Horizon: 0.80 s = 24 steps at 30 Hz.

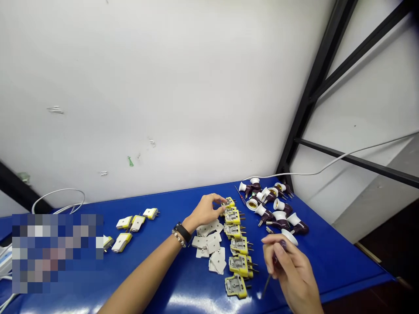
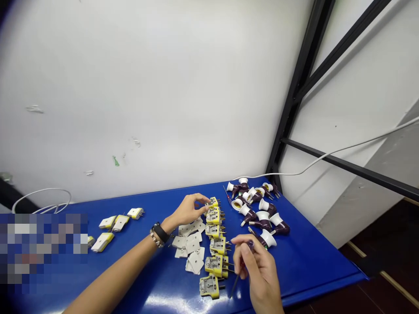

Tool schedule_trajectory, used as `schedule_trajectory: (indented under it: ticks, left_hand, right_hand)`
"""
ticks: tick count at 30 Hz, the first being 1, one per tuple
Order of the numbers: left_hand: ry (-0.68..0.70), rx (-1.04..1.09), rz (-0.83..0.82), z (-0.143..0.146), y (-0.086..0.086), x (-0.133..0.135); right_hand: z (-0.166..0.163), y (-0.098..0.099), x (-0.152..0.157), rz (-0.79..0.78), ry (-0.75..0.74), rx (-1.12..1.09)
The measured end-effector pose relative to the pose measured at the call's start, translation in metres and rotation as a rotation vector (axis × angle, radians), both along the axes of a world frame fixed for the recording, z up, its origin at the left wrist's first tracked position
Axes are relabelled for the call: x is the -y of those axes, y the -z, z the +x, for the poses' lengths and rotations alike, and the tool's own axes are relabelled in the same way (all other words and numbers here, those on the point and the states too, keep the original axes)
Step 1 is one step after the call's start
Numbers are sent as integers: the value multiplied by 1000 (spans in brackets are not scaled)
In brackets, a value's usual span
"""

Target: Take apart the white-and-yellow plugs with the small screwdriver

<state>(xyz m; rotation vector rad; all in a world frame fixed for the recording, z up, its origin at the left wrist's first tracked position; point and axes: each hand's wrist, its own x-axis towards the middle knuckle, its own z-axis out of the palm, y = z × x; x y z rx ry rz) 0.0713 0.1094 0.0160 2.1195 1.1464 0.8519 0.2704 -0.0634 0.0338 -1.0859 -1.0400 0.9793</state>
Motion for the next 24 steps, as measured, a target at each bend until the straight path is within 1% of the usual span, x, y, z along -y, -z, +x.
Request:
schedule_trajectory:
  ticks: [3, 6, 9, 11, 14, 17, 18, 19, 21, 24]
  left_hand:
    - [-6, -14, 20, -4, 1, -1]
    - [-20, -36, 34, -10, -1, -2]
    - [-37, -71, 64, -28, -9, 5]
    - [-75, -155, 124, -55, -14, 14]
    - [-223, -361, 191, -118, -18, 36]
    - [-429, -547, 182, -187, -12, 67]
    - [-493, -610, 167, -206, -9, 79]
    - [-529, -680, 146, -222, -4, 90]
    - [-600, -811, 89, -241, 5, 111]
    - [-600, -927, 28, -247, 20, 133]
  right_hand:
    - [-2, 2, -3, -8, -10, -13]
    - [-3, 2, -4, -9, -5, -29]
    - [-3, 1, -3, -5, -2, -56]
    - [-3, 1, -2, -16, 0, -90]
    - [-4, 1, -3, -38, 2, -156]
    - [-8, 4, -6, -48, -25, -197]
    - [-10, 4, -8, -51, -42, -204]
    - [-13, 5, -9, -52, -62, -210]
    - [-19, 6, -10, -50, -103, -224]
    - [-28, 5, -10, -42, -151, -239]
